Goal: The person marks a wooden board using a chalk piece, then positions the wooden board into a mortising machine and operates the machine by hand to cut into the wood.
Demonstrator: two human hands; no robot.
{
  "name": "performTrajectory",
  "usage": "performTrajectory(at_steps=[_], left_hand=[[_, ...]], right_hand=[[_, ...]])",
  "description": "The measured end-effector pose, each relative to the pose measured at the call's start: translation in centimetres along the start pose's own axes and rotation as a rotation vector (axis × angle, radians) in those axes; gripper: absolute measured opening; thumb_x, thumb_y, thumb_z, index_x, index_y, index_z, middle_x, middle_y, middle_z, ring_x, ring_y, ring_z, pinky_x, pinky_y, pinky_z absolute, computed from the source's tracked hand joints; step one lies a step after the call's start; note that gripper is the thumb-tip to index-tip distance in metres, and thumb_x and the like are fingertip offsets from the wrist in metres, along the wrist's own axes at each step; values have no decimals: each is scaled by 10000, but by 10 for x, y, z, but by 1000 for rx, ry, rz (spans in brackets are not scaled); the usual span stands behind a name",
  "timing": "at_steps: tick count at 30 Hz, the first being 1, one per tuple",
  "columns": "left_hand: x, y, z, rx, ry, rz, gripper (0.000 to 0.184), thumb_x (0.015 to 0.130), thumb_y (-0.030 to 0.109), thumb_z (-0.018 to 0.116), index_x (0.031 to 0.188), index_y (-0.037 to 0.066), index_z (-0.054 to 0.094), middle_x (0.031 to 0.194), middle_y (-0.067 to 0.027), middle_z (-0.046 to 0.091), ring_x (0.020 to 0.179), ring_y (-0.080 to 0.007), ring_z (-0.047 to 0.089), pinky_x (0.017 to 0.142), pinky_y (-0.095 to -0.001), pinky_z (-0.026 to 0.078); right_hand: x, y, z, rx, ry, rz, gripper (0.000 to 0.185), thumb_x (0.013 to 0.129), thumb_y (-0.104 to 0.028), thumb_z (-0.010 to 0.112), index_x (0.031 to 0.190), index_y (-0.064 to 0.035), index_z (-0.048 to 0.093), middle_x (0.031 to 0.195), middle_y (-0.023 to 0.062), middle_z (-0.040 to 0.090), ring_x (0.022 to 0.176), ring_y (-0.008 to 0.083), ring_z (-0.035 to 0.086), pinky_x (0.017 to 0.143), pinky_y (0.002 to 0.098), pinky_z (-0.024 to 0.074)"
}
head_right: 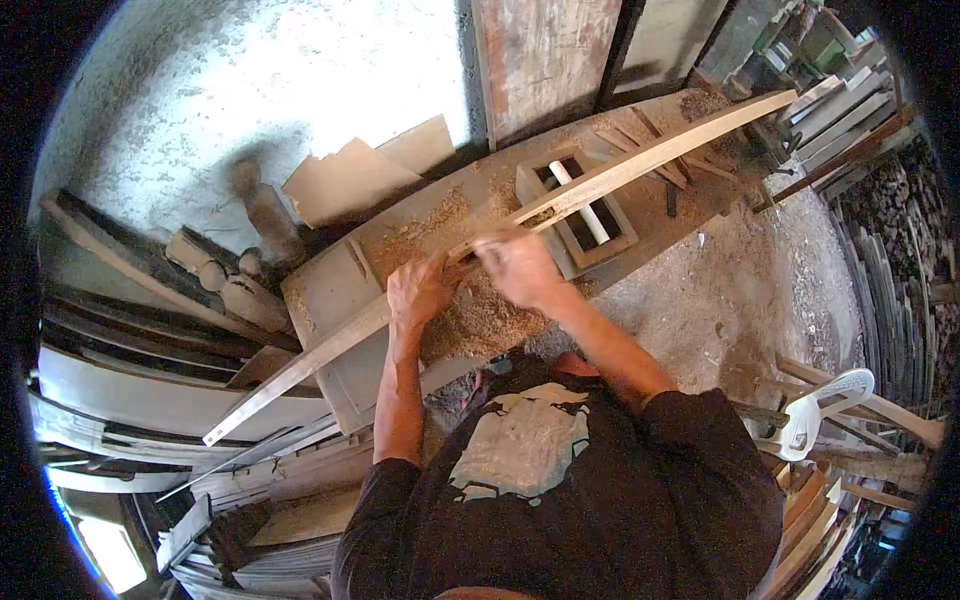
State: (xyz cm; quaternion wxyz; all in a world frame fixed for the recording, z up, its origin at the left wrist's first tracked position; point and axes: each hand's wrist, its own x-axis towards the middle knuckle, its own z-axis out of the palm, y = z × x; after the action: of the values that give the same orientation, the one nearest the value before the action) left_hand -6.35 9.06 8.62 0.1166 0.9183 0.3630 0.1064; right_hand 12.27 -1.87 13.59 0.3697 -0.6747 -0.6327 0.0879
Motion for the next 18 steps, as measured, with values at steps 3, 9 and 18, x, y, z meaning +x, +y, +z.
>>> performTrajectory(at_steps=[3, 9, 18], left_hand=[[0, -2, 0, 38, -6, 5, 353, 800, 353, 798, 1058, 158, 657, 889, -141, 735, 853, -351, 719, 719, -494, 564], [-2, 0, -5, -16, 58, 54, 238, 789, 193, 712, 1009, 141, 638, 788, -165, 711, 800, -371, 715, 699, -510, 565], [0, -2, -6, 12, 36, 38, 284, 775, 205, 732, 1037, 143, 640, 795, -154, 710, 817, -363, 716, 695, -506, 567]], right_hand=[[-8, 42, -12, 91, 214, 38, 116, 942, -103, 667, 918, -28, 753, 875, 151, 746, 726, 233, 718, 653, 353, 589], [4, -4, 5, 36, -21, 164, 94, 929, -24, 685, 954, -16, 775, 916, 103, 767, 800, 175, 715, 698, 310, 573], [-9, 21, -62, -103, 290, 81, 108, 916, -57, 687, 991, -32, 760, 949, 167, 746, 771, 300, 713, 746, 366, 603]])
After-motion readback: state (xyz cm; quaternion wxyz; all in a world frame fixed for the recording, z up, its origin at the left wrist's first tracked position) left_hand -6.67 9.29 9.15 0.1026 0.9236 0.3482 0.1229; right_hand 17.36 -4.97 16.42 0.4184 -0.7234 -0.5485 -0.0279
